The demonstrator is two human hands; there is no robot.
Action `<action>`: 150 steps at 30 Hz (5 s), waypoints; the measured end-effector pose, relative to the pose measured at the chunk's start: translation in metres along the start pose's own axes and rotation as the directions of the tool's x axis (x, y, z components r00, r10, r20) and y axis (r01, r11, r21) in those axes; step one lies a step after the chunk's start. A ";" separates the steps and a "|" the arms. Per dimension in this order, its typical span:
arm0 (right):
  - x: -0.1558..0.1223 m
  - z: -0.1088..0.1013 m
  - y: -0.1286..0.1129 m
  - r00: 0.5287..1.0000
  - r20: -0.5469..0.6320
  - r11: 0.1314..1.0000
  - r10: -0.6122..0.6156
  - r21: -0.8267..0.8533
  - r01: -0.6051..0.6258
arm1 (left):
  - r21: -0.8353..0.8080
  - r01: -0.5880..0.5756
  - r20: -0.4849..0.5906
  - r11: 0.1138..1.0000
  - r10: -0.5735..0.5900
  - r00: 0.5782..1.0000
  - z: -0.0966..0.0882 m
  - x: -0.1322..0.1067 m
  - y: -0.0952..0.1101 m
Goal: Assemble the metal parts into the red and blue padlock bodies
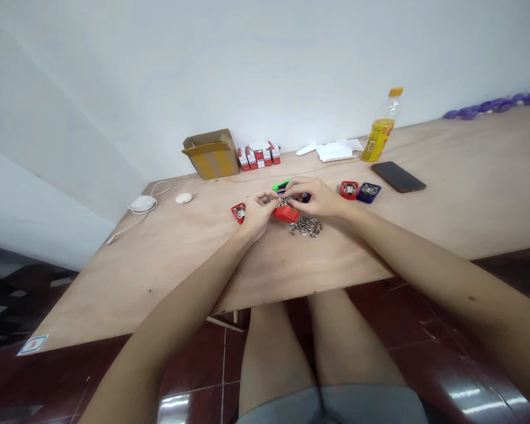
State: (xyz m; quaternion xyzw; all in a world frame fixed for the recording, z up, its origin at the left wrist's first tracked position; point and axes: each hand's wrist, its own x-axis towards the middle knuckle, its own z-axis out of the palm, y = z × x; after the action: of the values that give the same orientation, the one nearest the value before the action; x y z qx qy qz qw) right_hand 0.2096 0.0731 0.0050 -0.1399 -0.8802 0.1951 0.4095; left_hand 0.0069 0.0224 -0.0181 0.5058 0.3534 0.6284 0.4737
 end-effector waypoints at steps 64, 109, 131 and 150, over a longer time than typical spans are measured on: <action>0.000 0.001 -0.023 0.999 -0.012 0.998 0.050 0.035 -0.050 | -0.245 0.212 0.126 0.946 -0.185 0.975 -0.007 0.001 0.016; -0.004 0.000 -0.013 0.997 -0.078 0.992 0.011 -0.121 -0.020 | -0.328 0.179 0.061 0.927 -0.168 0.984 0.004 -0.006 0.022; -0.001 0.000 -0.013 0.992 -0.122 0.998 -0.034 -0.049 0.028 | 0.124 -0.134 -0.120 0.983 0.149 0.981 0.010 -0.008 0.015; 0.001 0.000 -0.019 0.987 -0.139 0.997 0.082 0.015 -0.081 | 0.203 -0.265 -0.033 0.943 0.277 0.960 0.016 -0.021 0.019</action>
State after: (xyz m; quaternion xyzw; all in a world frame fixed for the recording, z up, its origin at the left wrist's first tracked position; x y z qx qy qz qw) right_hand 0.2072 0.0563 0.0143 -0.1871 -0.8421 0.2057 0.4622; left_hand 0.0184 -0.0043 -0.0028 0.5746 0.3549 0.6647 0.3196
